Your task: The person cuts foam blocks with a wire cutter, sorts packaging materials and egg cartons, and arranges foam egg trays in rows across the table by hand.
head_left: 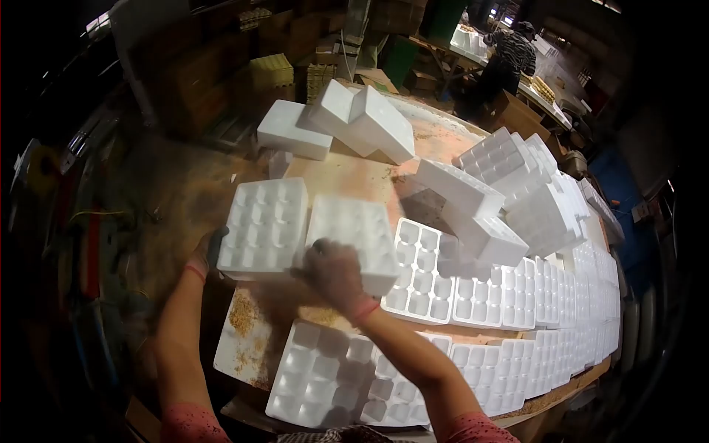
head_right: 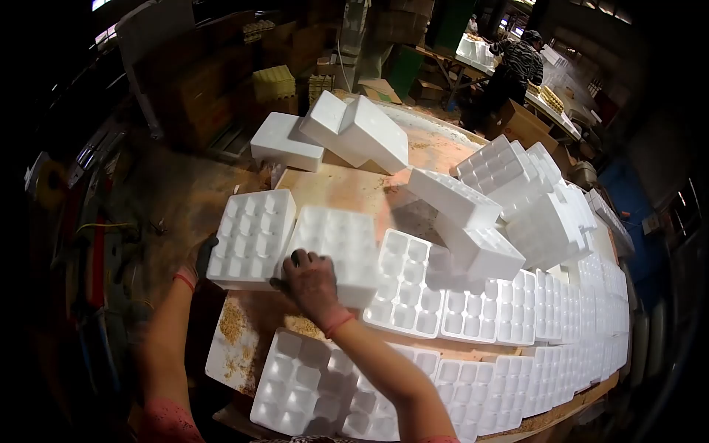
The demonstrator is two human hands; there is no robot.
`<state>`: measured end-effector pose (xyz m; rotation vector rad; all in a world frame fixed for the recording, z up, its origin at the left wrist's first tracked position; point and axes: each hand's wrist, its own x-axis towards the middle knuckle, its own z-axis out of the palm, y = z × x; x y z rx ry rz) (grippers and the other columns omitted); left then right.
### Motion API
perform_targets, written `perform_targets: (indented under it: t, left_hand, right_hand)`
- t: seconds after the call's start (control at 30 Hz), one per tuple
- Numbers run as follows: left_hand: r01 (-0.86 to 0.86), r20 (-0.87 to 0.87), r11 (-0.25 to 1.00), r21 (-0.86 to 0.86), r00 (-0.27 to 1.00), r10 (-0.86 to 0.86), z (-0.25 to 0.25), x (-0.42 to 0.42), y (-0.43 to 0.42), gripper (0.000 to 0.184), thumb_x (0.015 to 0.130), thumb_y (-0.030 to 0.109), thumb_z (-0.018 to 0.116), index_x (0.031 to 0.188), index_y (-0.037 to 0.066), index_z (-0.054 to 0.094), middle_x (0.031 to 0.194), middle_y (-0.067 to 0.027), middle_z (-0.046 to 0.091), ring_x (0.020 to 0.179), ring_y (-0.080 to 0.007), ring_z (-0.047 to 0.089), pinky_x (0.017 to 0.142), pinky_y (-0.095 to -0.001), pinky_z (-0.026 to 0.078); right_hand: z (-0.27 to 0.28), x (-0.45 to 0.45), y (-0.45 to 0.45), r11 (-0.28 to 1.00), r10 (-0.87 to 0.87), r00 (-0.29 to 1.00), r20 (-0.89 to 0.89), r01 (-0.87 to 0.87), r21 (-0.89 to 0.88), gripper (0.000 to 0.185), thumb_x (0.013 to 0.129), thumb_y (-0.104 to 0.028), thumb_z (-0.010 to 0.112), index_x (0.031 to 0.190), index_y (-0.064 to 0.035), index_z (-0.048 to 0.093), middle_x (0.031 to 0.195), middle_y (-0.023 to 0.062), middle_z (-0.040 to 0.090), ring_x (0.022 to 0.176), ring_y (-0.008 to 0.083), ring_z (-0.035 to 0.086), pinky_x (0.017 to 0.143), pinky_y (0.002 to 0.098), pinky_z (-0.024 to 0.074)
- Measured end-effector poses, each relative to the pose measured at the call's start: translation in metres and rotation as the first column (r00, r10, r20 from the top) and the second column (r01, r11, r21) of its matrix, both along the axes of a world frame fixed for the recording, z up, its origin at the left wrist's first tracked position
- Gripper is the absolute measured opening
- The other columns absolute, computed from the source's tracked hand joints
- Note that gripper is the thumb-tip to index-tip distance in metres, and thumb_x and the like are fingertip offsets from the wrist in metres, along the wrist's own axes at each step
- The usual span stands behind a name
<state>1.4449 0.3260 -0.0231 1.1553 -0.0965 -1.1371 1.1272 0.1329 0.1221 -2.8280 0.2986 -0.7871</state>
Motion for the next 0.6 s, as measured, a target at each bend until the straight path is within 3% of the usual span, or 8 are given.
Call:
perform_targets:
  t: [0.07, 0.17, 0.23, 0.3, 0.43, 0.5, 0.57, 0.6]
  left_hand:
    - [-0.016, 0.385, 0.995, 0.102, 0.923, -0.025, 0.004, -0.027, -0.015, 0.048, 0.083, 0.021, 0.068, 0.127, 0.005, 0.056, 0.107, -0.0109, 0.065, 0.094, -0.0278, 0.059, 0.083, -0.0369, 0.049]
    - [0.024, 0.394, 0.963, 0.269, 0.91, -0.132, 0.006, -0.026, -0.019, 0.051, 0.082, 0.014, 0.066, 0.13, 0.005, 0.053, 0.109, -0.0108, 0.064, 0.095, -0.0265, 0.058, 0.083, -0.0358, 0.049]
    - [0.002, 0.456, 0.938, 0.345, 0.873, -0.17, 0.015, -0.027, -0.023, 0.054, 0.08, 0.007, 0.064, 0.132, 0.004, 0.051, 0.11, -0.0094, 0.063, 0.095, -0.0235, 0.059, 0.084, -0.034, 0.049]
    - [-0.027, 0.52, 0.937, 0.347, 0.837, -0.169, 0.025, -0.027, -0.033, 0.055, 0.078, 0.004, 0.062, 0.132, 0.002, 0.051, 0.111, -0.0082, 0.064, 0.095, -0.021, 0.061, 0.085, -0.0327, 0.05]
    - [0.075, 0.572, 0.969, 0.236, 0.795, -0.201, 0.031, -0.027, -0.062, 0.064, 0.079, 0.001, 0.059, 0.141, 0.007, 0.042, 0.123, -0.0095, 0.057, 0.107, -0.0231, 0.054, 0.089, -0.0321, 0.046]
    - [0.126, 0.503, 0.972, 0.199, 0.838, -0.211, 0.024, -0.026, -0.069, 0.067, 0.08, 0.005, 0.065, 0.142, 0.01, 0.041, 0.125, -0.0094, 0.056, 0.109, -0.0233, 0.053, 0.091, -0.0318, 0.045]
    - [0.163, 0.459, 0.969, 0.187, 0.857, -0.233, 0.025, -0.021, -0.07, 0.06, 0.089, 0.017, 0.063, 0.143, 0.009, 0.039, 0.128, -0.0096, 0.054, 0.11, -0.0233, 0.053, 0.093, -0.034, 0.045]
    - [0.203, 0.165, 0.979, -0.028, 0.967, -0.196, 0.009, -0.005, -0.069, 0.055, 0.094, 0.024, 0.056, 0.143, 0.008, 0.039, 0.131, -0.008, 0.053, 0.114, -0.0236, 0.052, 0.097, -0.0354, 0.044]
  right_hand:
    - [-0.048, -0.002, 0.024, 0.996, -0.004, 0.988, -0.153, -0.01, -0.088, 0.019, 0.074, -0.03, 0.068, 0.08, -0.0136, 0.06, 0.083, 0.0056, 0.056, 0.077, 0.024, 0.058, 0.063, 0.0383, 0.0423]
    - [-0.014, -0.019, 0.032, 0.98, 0.078, 0.985, -0.151, -0.048, 0.194, 0.034, 0.075, -0.034, 0.072, 0.096, -0.0101, 0.06, 0.101, 0.0094, 0.058, 0.094, 0.029, 0.059, 0.076, 0.043, 0.0464]
    - [-0.001, -0.031, 0.011, 0.997, -0.039, 0.998, 0.045, 0.037, 0.061, 0.051, 0.08, -0.04, 0.067, 0.116, -0.0051, 0.057, 0.121, 0.0194, 0.051, 0.115, 0.0364, 0.048, 0.1, 0.0512, 0.0366]
    - [-0.031, -0.046, -0.009, 0.981, -0.19, 0.966, -0.176, 0.192, -0.004, 0.069, 0.083, -0.048, 0.062, 0.136, -0.0072, 0.046, 0.14, 0.0215, 0.04, 0.133, 0.042, 0.033, 0.108, 0.0581, 0.0241]
    - [-0.071, -0.054, -0.036, 0.988, -0.124, 0.932, -0.34, 0.148, 0.046, 0.074, 0.083, -0.048, 0.061, 0.142, -0.0095, 0.039, 0.144, 0.0212, 0.038, 0.133, 0.0435, 0.032, 0.109, 0.058, 0.0235]
    - [-0.012, -0.055, -0.078, 0.994, -0.112, 0.994, -0.002, 0.112, 0.016, 0.072, 0.083, -0.045, 0.062, 0.142, -0.0095, 0.04, 0.143, 0.0221, 0.039, 0.131, 0.0422, 0.036, 0.109, 0.0564, 0.0254]
    - [0.03, -0.064, -0.153, 0.858, -0.412, 0.903, 0.125, 0.43, -0.279, 0.072, 0.082, -0.043, 0.064, 0.141, -0.009, 0.041, 0.143, 0.0229, 0.039, 0.131, 0.0408, 0.037, 0.109, 0.0549, 0.0256]
    - [0.035, -0.072, -0.199, 0.787, -0.507, 0.837, 0.205, 0.547, -0.287, 0.073, 0.081, -0.044, 0.065, 0.141, -0.0085, 0.041, 0.143, 0.023, 0.039, 0.132, 0.0405, 0.035, 0.11, 0.0549, 0.0237]
